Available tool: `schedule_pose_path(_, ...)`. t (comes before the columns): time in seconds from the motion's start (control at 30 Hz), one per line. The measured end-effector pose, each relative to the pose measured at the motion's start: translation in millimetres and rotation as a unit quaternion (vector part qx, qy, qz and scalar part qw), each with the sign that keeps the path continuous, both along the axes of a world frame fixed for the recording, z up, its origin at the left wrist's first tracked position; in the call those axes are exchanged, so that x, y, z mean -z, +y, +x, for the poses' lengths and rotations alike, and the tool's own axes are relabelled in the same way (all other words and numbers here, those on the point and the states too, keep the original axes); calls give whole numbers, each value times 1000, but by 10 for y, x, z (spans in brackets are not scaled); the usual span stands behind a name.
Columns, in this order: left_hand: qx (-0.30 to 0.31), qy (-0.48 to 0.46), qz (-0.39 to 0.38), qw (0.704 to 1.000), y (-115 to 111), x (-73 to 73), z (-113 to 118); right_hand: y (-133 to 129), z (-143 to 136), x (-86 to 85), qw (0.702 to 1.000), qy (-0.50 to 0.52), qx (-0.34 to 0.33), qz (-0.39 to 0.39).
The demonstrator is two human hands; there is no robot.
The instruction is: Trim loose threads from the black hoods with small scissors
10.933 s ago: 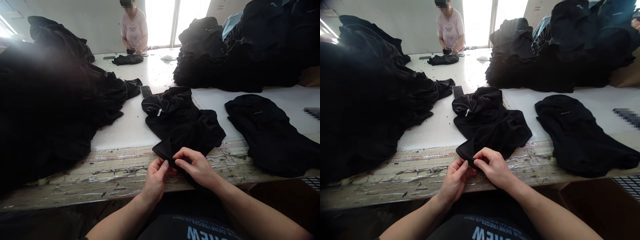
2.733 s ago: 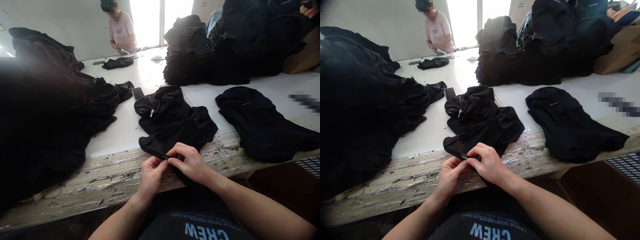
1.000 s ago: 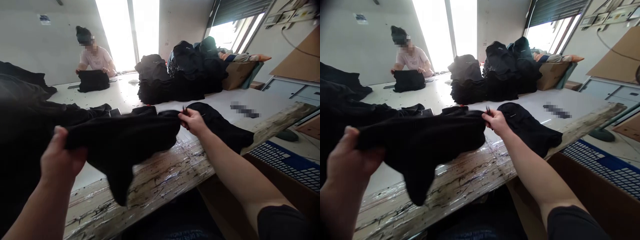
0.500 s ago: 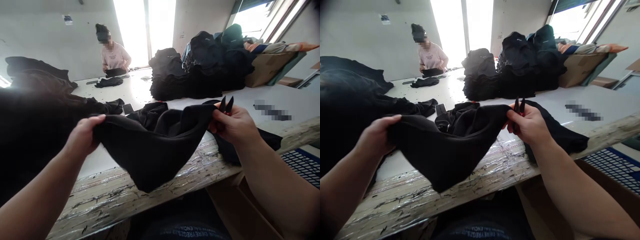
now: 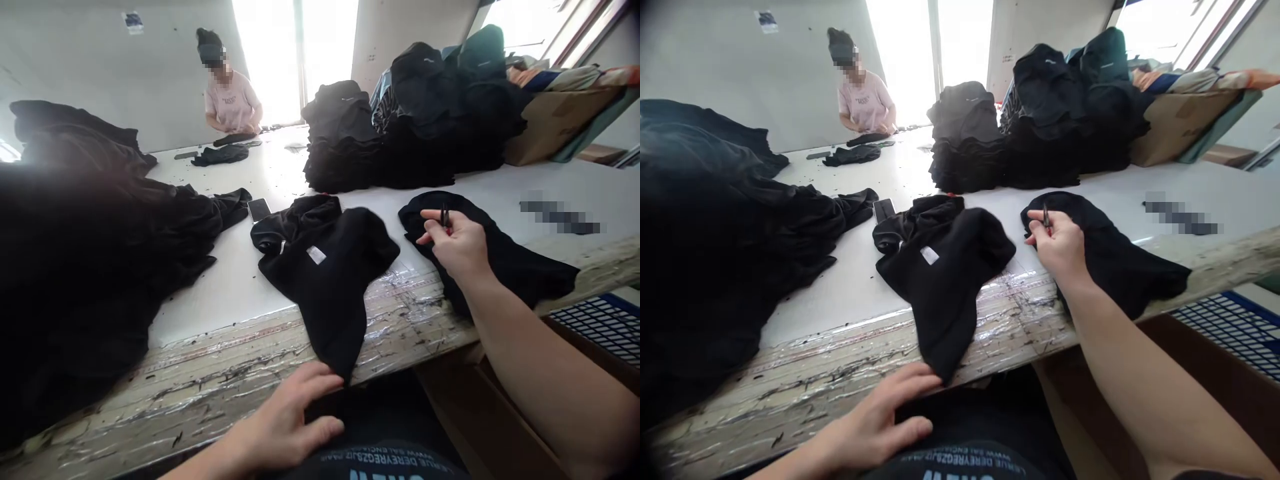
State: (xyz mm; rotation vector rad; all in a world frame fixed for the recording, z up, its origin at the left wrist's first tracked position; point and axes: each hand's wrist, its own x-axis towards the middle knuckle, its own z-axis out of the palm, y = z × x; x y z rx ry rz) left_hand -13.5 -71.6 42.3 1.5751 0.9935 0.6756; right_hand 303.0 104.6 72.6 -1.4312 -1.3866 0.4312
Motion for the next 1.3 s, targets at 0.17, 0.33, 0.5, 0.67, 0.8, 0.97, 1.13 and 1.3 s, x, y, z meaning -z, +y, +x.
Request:
schedule_pose_path(0.17,-39,48,6,998,-69,234,-3,-505,-458,246,991,-50,-101,-69)
schedule_pose_path(0.33,-133,52,-37,989,20,245,-39,-1034,-942,420,942,-145,-301,-26)
schedule_pose_path(0.5,-159,-32,-155,975,-27,335,-16,-1385,-1143,689,890,-240,-377,-84)
schedule_pose_path(0.67,-150,-78,-223,960,-52,427,45,-1467,-1123,905,878,-297,-364,-89)
schedule_pose_path(0.8,-162,-134,-303,930,-46,484,95,-1491,-1057,921,912,-179,-369,2)
schedule_pose_path(0.97,-177,-255,-351,884,81,492,208,-1568,-1026,848,909,-136,-383,86)
schedule_pose_path(1.13,-293,-353,-316,831,594,460,148,-1593,-958,771,895,-98,-432,38)
schedule_pose_path(1.3,-349,-364,-295,811,925,428,27,-1559,-764,664,825,-164,-517,-159)
